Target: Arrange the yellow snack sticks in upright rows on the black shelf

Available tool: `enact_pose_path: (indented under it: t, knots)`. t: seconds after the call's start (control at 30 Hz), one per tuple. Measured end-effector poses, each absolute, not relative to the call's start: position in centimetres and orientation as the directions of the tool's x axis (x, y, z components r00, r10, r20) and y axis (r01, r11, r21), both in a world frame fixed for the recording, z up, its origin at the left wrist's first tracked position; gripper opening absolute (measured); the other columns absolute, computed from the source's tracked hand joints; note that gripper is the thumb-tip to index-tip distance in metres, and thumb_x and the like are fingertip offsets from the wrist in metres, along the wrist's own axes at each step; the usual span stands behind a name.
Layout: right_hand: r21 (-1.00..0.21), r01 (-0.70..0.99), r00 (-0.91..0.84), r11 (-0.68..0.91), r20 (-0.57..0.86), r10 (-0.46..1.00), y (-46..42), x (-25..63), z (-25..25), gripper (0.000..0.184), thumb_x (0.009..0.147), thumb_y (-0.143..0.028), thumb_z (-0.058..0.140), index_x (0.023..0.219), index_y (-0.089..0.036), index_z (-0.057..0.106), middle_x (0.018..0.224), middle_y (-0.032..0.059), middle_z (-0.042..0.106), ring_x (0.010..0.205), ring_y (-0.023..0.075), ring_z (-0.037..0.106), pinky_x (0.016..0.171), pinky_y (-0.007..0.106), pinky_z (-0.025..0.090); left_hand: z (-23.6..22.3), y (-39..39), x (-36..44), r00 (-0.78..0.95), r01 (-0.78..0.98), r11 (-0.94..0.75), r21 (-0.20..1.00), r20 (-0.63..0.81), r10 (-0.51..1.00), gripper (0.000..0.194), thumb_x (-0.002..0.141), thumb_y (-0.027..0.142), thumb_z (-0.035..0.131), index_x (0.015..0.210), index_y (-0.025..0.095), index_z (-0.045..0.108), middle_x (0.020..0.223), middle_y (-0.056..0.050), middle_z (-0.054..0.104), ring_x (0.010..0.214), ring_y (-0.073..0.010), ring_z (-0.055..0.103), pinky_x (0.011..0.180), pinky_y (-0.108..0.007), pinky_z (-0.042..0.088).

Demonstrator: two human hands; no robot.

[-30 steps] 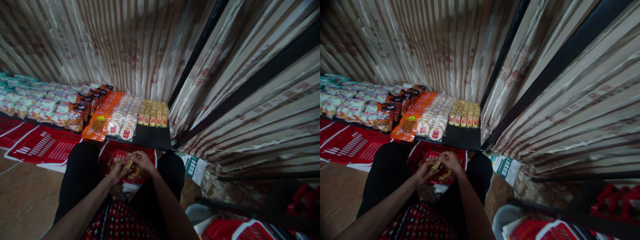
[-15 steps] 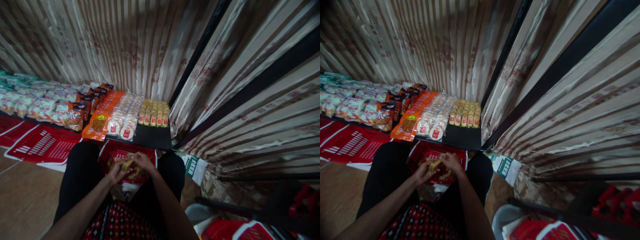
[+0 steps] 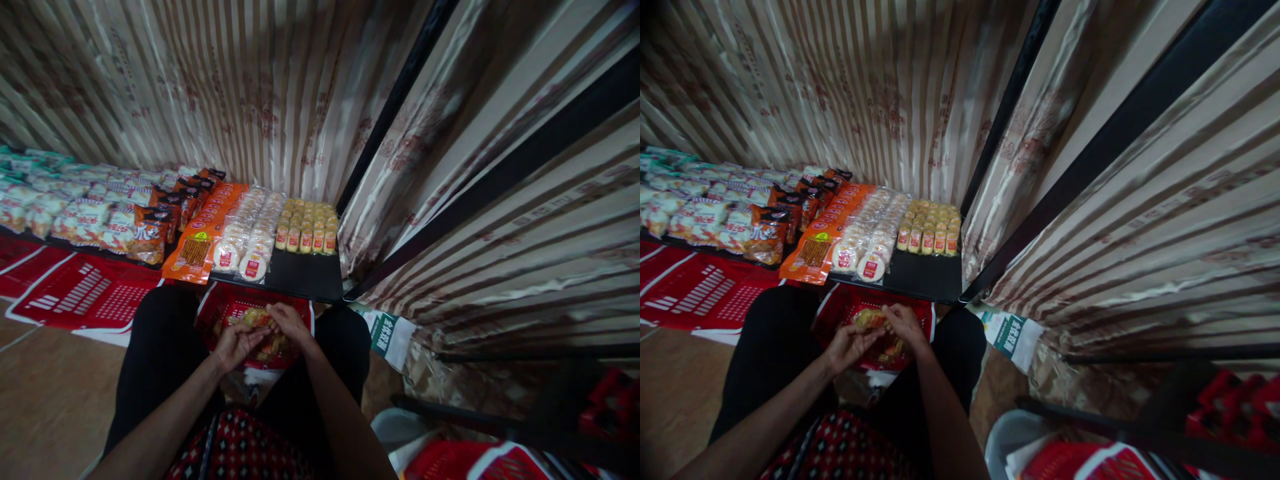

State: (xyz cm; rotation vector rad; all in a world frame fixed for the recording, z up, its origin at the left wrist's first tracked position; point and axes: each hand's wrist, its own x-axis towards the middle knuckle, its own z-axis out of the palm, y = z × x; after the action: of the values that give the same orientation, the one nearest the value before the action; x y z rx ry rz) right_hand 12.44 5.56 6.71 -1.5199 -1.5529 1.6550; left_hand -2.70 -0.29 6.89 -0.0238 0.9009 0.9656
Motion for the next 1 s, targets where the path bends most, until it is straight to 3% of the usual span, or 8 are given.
enact_pose_path:
  t: [0.17,0.43,0.73,0.9,1.0]
  knots:
    - [-0.882,0.312,-0.318,-0.353,-0.448,0.836,5.5,12.3,6.8,0.032,0.083,-0.048,0.048,0.073,-0.018,0.053,0.051,-0.0053,0.054,0.045,0.0093,0.054,0.045,0.019,0.041,6.9,-0.5,-2.4,0.226,-0.715,0.554,0.427,-0.609,0.76,0.011,0.068,0.001,0.052,0.067,0.011,0.055,0.079,-0.011,0.07,0.086,-0.0203,0.067,0.087,-0.029,0.049]
    - [-0.889,0.238,-0.325,-0.392,-0.453,0.83,5.7,12.3,6.8,0.04,0.079,-0.057,0.047,0.066,-0.019,0.047,0.048,-0.0059,0.054,0.041,0.0084,0.053,0.04,0.019,0.04,7.4,-0.7,-1.9,0.186,-0.622,0.511,0.593,-0.523,0.832,0.015,0.066,0.014,0.071,0.074,0.013,0.058,0.079,-0.005,0.069,0.078,-0.016,0.067,0.079,-0.027,0.051]
    - [-0.887,0.213,-0.326,-0.409,-0.459,0.827,5.8,12.5,7.6,0.045,0.075,-0.063,0.046,0.069,-0.019,0.047,0.047,-0.0055,0.054,0.04,0.0081,0.053,0.04,0.018,0.041,8.7,0.1,-0.9,0.11,-0.568,0.486,0.665,-0.523,0.845,0.023,0.059,0.022,0.078,0.071,0.014,0.059,0.069,0.0,0.065,0.073,-0.0133,0.064,0.08,-0.028,0.049]
    - [-0.897,0.37,-0.309,-0.243,-0.365,0.878,5.8,13.2,8.0,0.04,0.082,-0.055,0.039,0.065,-0.019,0.047,0.042,-0.0067,0.048,0.037,0.0081,0.048,0.039,0.017,0.033,8.4,0.3,-0.6,0.096,-0.462,0.493,0.737,-0.51,0.854,0.034,0.059,0.033,0.077,0.082,0.015,0.061,0.075,-0.001,0.066,0.069,-0.0125,0.063,0.075,-0.027,0.048]
    - [-0.864,0.503,-0.273,0.017,-0.141,0.952,5.7,13.7,8.9,0.044,0.085,-0.049,0.037,0.054,-0.019,0.041,0.042,-0.0063,0.04,0.041,0.0063,0.042,0.043,0.019,0.026,9.0,0.4,-0.6,0.08,-0.372,0.49,0.788,-0.499,0.863,0.038,0.06,0.039,0.075,0.088,0.016,0.062,0.074,-0.001,0.066,0.067,-0.0118,0.062,0.071,-0.025,0.048]
